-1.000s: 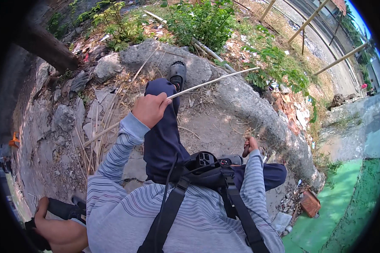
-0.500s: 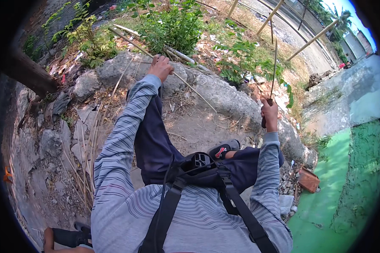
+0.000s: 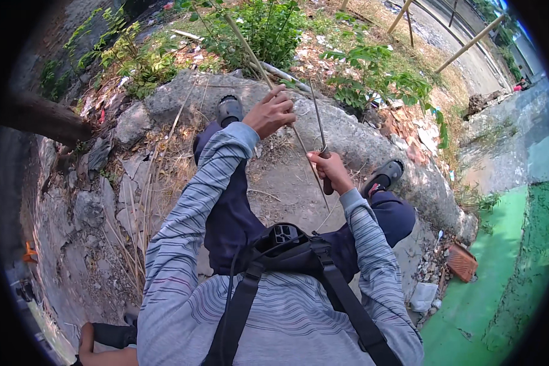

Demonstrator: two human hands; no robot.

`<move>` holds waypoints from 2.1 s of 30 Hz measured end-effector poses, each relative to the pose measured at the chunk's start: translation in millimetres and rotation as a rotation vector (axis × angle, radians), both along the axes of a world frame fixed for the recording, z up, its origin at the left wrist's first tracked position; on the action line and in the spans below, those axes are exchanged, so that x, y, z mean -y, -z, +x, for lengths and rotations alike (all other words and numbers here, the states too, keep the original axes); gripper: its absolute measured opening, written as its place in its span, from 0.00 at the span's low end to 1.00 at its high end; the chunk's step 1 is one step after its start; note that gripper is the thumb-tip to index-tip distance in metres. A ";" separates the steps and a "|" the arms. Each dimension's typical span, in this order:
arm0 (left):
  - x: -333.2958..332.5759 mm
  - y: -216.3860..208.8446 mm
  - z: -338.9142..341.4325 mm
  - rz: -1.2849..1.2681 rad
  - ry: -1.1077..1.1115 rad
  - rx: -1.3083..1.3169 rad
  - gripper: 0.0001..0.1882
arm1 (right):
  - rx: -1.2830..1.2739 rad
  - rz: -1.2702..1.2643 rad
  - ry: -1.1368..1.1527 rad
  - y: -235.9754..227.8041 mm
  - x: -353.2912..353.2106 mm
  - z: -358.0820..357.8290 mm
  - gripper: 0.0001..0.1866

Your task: The person whittles a thin bamboo strip using a machete while seated outdoors.

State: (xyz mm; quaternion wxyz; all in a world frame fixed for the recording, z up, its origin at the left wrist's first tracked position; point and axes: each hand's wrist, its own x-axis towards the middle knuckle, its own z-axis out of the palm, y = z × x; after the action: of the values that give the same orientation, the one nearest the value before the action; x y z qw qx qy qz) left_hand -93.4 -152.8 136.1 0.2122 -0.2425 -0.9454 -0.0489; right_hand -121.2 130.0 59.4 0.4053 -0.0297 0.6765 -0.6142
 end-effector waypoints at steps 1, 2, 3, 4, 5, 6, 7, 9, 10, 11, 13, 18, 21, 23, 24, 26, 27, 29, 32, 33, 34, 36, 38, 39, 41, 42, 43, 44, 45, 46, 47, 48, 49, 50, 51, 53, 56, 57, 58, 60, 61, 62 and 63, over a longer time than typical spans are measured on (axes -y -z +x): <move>-0.6 -1.2 -5.2 -0.004 0.012 0.008 0.02 | -0.043 0.017 -0.012 2.6 10.0 0.0 0.14; -2.3 -2.2 -9.9 0.000 0.012 0.002 0.02 | -0.127 0.131 -0.065 1.0 11.6 -5.9 0.15; -4.9 -1.8 -11.7 0.007 0.012 0.002 0.02 | -0.112 0.131 -0.051 4.0 13.3 -9.8 0.15; -6.0 -2.0 -13.3 -0.036 -0.016 0.034 0.03 | -0.225 0.224 -0.076 6.7 15.0 -13.6 0.17; -11.2 -0.6 -13.0 -0.037 0.000 0.047 0.03 | -0.336 0.318 -0.103 9.5 14.9 -13.6 0.18; -12.8 -2.3 -10.5 0.054 0.003 -0.073 0.05 | -0.349 0.288 -0.097 11.4 18.5 -15.8 0.22; -19.1 -10.4 -12.3 0.151 0.015 -0.205 0.08 | -0.358 0.289 -0.083 9.4 17.1 -22.9 0.22; -27.1 -24.0 -6.1 0.173 0.025 -0.224 0.14 | -0.316 0.212 0.004 6.3 14.6 -31.7 0.21; -31.8 -27.7 -3.5 0.283 -0.075 -0.275 0.16 | -0.320 0.215 0.007 4.2 12.8 -37.3 0.21; -34.2 -29.0 -4.1 0.394 -0.176 -0.324 0.18 | -0.226 0.087 0.101 1.4 9.9 -45.4 0.19; -22.6 -15.0 -1.9 0.525 -0.238 -0.179 0.25 | -0.136 -0.048 0.178 -11.2 11.5 -54.3 0.17; -32.5 52.6 8.9 0.513 -0.255 0.524 0.39 | -0.010 -0.408 0.342 -44.3 5.0 -73.4 0.10; -49.2 60.9 3.1 0.366 -0.095 0.848 0.36 | 0.003 -0.526 0.350 -47.2 -13.0 -91.6 0.07; -59.0 56.5 1.5 0.419 -0.028 1.137 0.34 | 0.130 -0.775 0.406 -34.8 -27.0 -104.0 0.07; -59.4 48.9 5.4 0.531 -0.043 1.186 0.31 | 0.127 -0.799 0.422 -35.0 -29.6 -105.3 0.06; -55.7 66.5 9.2 0.613 -0.010 0.967 0.25 | 0.145 -0.818 0.464 -34.0 -29.1 -110.0 0.06; -53.4 69.2 10.6 0.620 -0.010 0.975 0.25 | 0.166 -0.836 0.508 -30.7 -30.5 -111.0 0.05; -46.5 73.9 12.3 0.774 -0.056 0.955 0.24 | 0.140 -0.746 0.492 -21.1 -28.5 -108.0 0.05; -34.2 86.0 18.9 0.602 -0.171 1.012 0.25 | 0.239 -0.459 0.594 33.2 -28.8 -96.1 0.13; -30.8 87.0 20.2 0.486 -0.224 0.985 0.25 | 0.292 -0.447 0.621 55.6 -37.2 -92.2 0.12; -22.8 87.3 22.4 0.488 -0.225 0.981 0.25 | 0.431 -0.413 0.592 69.8 -45.2 -90.2 0.11; -11.3 92.0 32.4 0.360 -0.429 0.925 0.27 | 0.573 -0.366 0.566 95.5 -59.1 -75.9 0.10; -4.1 89.3 37.2 0.306 -0.571 0.942 0.28 | 0.613 -0.152 0.349 113.8 -68.1 -59.1 0.08; 0.3 89.0 38.8 0.315 -0.574 0.940 0.28 | 0.610 -0.146 0.344 119.1 -70.0 -49.2 0.08; 5.6 91.4 41.0 0.388 -0.641 0.847 0.29 | 0.110 0.400 0.021 125.8 -79.4 -24.8 0.13; 17.8 92.0 48.5 0.393 -0.687 0.879 0.29 | -0.268 0.793 -0.282 111.9 -72.4 -16.2 0.17; 23.6 95.1 48.6 0.400 -0.692 0.875 0.29 | -0.275 0.795 -0.288 112.7 -79.6 -14.6 0.17; 28.3 98.6 49.4 0.435 -0.713 0.845 0.29 | -0.573 0.941 -0.435 111.6 -88.9 -15.9 0.19; 29.4 95.3 48.5 0.464 -0.726 0.818 0.30 | -0.873 1.076 -0.574 107.2 -95.4 -17.8 0.21; 30.3 91.9 46.3 0.491 -0.706 0.882 0.31 | -0.298 0.794 -0.579 103.9 -95.7 -26.1 0.22; 30.4 88.7 45.6 0.491 -0.708 0.880 0.31 | 0.379 0.480 -0.426 103.0 -93.7 -30.1 0.25; 27.3 86.3 48.2 0.523 -0.714 0.879 0.32 | 0.384 0.483 -0.427 105.6 -91.8 -24.4 0.25; 25.8 83.5 51.1 0.556 -0.722 0.879 0.32 | 0.267 0.509 -0.447 109.3 -88.4 -17.9 0.27; 30.0 78.6 48.2 0.470 -0.740 0.955 0.32 | 0.150 0.533 -0.466 113.3 -84.5 -11.2 0.28; 29.0 80.5 50.4 0.476 -0.743 0.957 0.32 | 0.029 0.557 -0.487 117.4 -81.5 -6.3 0.30; 21.0 77.9 41.5 0.473 -0.767 0.905 0.31 | -0.830 1.026 -0.663 139.0 -100.3 -7.8 0.31; 25.9 86.0 47.1 0.447 -0.776 0.911 0.30 | -0.802 0.893 -0.716 125.0 -88.9 -15.7 0.33; 29.5 91.6 51.2 0.438 -0.760 0.895 0.30 | -0.577 0.904 -0.710 116.3 -81.8 -13.3 0.31; 29.4 89.5 51.0 0.452 -0.775 0.907 0.30 | -0.350 0.921 -0.685 111.4 -81.7 -14.1 0.28; 24.4 83.9 49.8 0.452 -0.765 0.923 0.29 | -0.229 0.940 -0.791 102.7 -83.3 -24.6 0.24; 19.7 83.5 47.7 0.453 -0.753 0.933 0.29 | -0.110 0.956 -0.891 103.5 -92.7 -31.6 0.21; 14.5 83.1 45.0 0.453 -0.738 0.937 0.29 | -0.078 0.925 -0.795 106.9 -100.2 -33.5 0.17; 16.3 83.5 42.4 0.453 -0.708 0.954 0.30 | -0.082 0.922 -0.793 104.5 -101.9 -37.4 0.17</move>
State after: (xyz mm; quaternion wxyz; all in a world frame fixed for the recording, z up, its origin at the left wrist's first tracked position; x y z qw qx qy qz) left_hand -51.0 -169.1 52.6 -0.1831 0.1842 -0.9250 -0.2774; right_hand -158.6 231.9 -45.1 0.5481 -0.1245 0.8250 -0.0585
